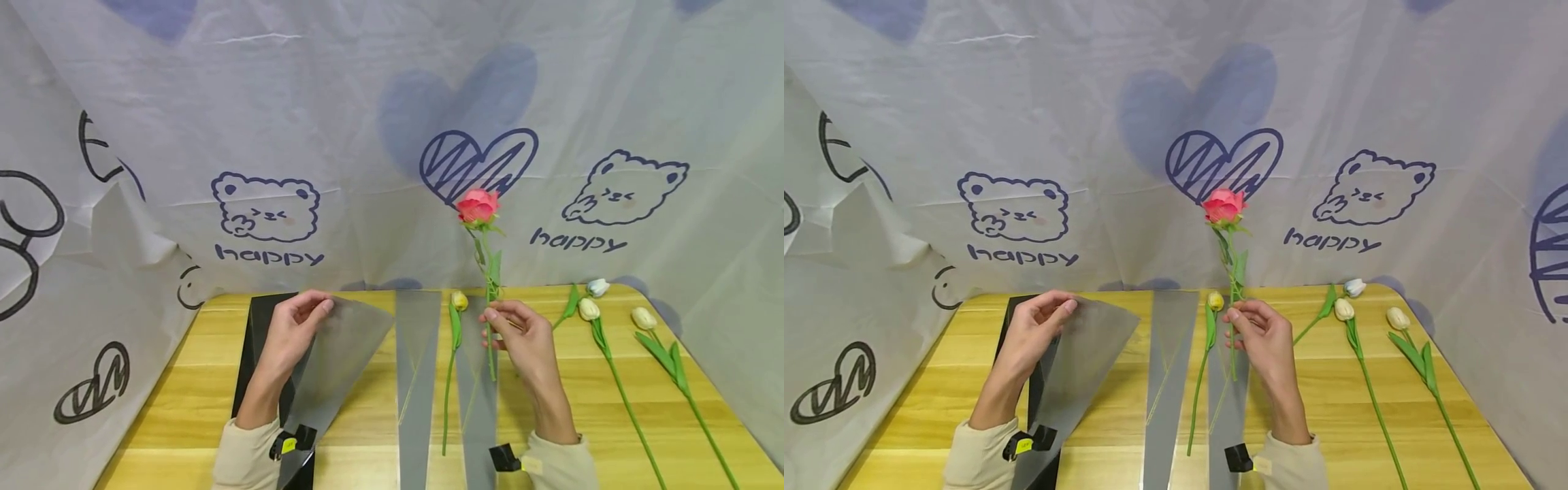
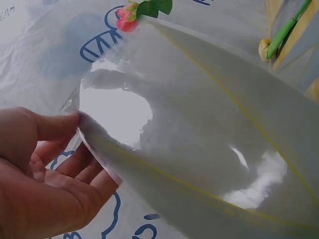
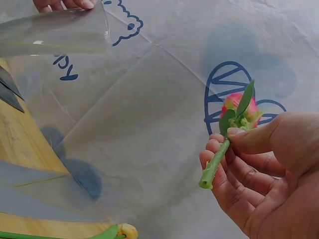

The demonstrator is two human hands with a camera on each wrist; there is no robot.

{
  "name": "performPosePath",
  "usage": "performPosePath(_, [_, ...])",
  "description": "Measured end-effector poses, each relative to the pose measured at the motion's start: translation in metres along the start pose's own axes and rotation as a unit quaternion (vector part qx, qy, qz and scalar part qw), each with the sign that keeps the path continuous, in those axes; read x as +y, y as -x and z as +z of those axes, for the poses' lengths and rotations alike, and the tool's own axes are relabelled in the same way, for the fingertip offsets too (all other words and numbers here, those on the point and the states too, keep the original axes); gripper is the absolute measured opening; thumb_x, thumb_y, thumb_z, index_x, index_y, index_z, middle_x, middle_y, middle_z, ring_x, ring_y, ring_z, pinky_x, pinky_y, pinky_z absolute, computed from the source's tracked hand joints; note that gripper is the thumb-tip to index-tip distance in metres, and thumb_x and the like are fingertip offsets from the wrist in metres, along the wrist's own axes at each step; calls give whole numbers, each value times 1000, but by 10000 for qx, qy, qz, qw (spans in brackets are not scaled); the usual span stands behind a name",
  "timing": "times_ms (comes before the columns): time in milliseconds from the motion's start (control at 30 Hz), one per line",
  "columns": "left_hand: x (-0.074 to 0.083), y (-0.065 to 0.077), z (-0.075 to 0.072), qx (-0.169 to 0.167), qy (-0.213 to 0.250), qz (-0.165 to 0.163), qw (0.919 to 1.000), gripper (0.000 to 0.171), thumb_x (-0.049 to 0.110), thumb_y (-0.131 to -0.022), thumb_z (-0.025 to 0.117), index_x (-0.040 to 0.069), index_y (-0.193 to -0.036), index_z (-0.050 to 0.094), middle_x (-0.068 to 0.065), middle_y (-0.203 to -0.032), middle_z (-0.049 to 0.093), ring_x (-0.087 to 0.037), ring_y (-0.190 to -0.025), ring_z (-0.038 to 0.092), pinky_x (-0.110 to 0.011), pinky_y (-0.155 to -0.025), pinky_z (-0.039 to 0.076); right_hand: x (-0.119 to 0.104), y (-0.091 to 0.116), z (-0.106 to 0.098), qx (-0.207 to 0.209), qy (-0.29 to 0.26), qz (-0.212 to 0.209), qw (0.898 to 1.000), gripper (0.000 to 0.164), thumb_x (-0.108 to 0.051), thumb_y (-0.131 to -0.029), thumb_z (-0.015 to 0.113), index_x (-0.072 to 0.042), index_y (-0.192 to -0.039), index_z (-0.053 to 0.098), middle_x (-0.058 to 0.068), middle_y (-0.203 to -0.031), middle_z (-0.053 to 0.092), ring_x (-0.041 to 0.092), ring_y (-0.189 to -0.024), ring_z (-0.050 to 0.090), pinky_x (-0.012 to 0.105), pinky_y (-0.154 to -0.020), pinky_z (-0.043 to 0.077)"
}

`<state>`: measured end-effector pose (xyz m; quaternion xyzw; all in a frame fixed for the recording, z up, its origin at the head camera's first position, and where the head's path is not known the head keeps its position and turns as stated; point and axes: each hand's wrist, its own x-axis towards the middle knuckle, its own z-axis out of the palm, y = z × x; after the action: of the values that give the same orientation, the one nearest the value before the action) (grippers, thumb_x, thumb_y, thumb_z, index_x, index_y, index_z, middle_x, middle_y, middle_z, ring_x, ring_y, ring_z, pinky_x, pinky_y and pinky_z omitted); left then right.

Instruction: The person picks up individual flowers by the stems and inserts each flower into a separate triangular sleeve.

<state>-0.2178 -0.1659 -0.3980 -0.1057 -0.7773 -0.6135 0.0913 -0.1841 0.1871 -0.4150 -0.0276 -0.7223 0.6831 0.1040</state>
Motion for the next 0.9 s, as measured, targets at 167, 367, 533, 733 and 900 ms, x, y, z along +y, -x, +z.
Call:
performPosePath(167, [-5,-2,-2,-184,249,-364,9989,16,7,-107,55,-4,-113,64,-1,-66,38,-10,-52,33,-23,-50,30,-1,0,1,23,7,23,10000,27,-19,-103,66,3,-118,65,14,-100,75,19,-78,72,31,-67,60])
performPosePath(367, [-18,-6,-8,-722,876,-696,9911,30,-6,-102,54,-3,-131,59,-2,-74,50,-10,-53,32,-22,-52,30,0,0,2,-43,15,53,10000,27,-18,-102,66,3,-118,65,11,-98,75,20,-78,72,32,-67,61])
performPosePath(533, [-21,-5,-10,-723,1388,-876,9838,44,-7,-97,61,-2,-141,55,-2,-85,62,-8,-58,42,-20,-55,35,0,3,8,-142,-143,72,9998,26,-17,-102,67,4,-117,64,12,-98,75,17,-76,70,32,-68,60])
performPosePath(733, [-15,-18,-5,-160,2451,-1423,9589,34,-8,-98,62,-6,-131,55,3,-94,72,-7,-80,64,-17,-70,51,-2,6,23,-455,-455,101,9979,25,-11,-102,65,9,-118,61,15,-99,73,21,-77,70,36,-69,61])
performPosePath(900, [-13,-38,1,12,2939,-1908,9366,13,5,-105,57,12,-114,52,3,-87,59,-11,-69,51,-21,-62,40,-3,5,21,-407,-439,55,9982,26,-12,-104,63,8,-120,60,15,-99,73,20,-78,69,36,-69,61])
